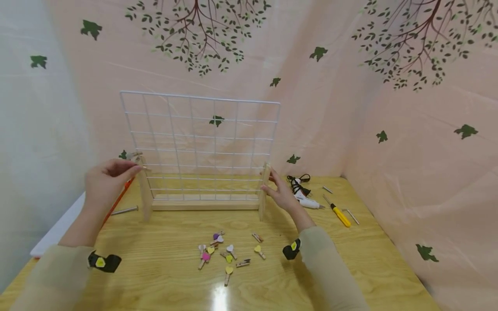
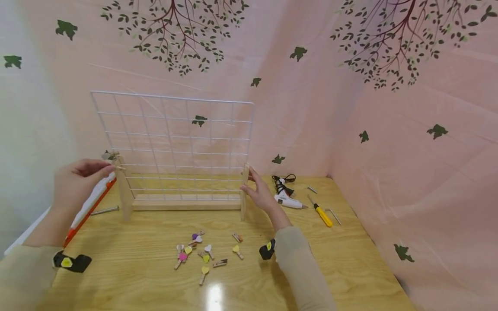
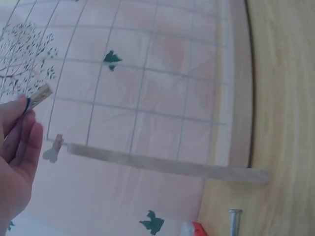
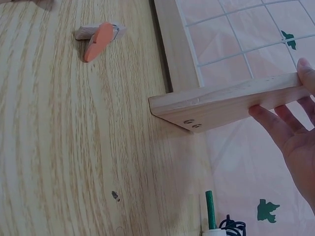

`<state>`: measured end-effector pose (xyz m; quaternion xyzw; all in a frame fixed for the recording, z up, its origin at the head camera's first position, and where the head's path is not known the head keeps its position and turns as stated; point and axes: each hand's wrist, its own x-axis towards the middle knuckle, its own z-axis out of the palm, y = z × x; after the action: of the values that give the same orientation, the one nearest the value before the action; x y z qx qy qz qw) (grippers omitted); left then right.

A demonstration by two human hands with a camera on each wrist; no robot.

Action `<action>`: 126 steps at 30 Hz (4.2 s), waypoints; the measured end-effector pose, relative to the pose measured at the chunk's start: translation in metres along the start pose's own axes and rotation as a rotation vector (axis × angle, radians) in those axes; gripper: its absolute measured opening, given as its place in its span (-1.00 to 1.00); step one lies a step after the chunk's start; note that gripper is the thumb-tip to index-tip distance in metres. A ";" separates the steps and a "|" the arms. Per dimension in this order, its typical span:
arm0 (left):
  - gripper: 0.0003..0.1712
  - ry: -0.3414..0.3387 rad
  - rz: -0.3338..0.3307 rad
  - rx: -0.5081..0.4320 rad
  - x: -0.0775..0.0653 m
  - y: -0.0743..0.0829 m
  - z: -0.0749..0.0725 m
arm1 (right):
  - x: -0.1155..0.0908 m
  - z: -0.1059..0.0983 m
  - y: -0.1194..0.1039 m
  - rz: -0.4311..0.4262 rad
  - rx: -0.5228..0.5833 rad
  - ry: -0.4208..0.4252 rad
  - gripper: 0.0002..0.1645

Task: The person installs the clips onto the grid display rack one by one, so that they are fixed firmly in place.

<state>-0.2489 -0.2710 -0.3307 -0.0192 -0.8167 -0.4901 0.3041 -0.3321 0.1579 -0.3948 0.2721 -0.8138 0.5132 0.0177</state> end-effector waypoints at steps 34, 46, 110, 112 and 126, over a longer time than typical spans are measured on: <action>-0.66 0.656 -0.170 -0.413 0.048 -0.005 0.028 | -0.001 -0.001 -0.003 0.015 0.001 -0.017 -0.21; -0.55 0.541 0.113 -0.085 0.013 0.002 0.044 | -0.002 -0.001 -0.003 0.017 -0.011 -0.009 -0.22; -0.77 -0.913 -0.036 -0.158 -0.089 -0.040 0.089 | 0.000 0.001 0.007 -0.035 0.027 -0.008 -0.22; -0.76 -0.874 -0.032 -0.182 -0.083 -0.036 0.083 | 0.001 0.000 0.015 -0.041 0.018 -0.001 -0.22; -0.76 -0.482 0.008 -0.078 -0.051 -0.005 0.047 | 0.002 0.000 0.019 -0.014 0.012 0.006 -0.24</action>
<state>-0.2316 -0.2216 -0.3766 -0.1506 -0.8461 -0.5011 0.1015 -0.3431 0.1635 -0.4096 0.2764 -0.8086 0.5189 0.0218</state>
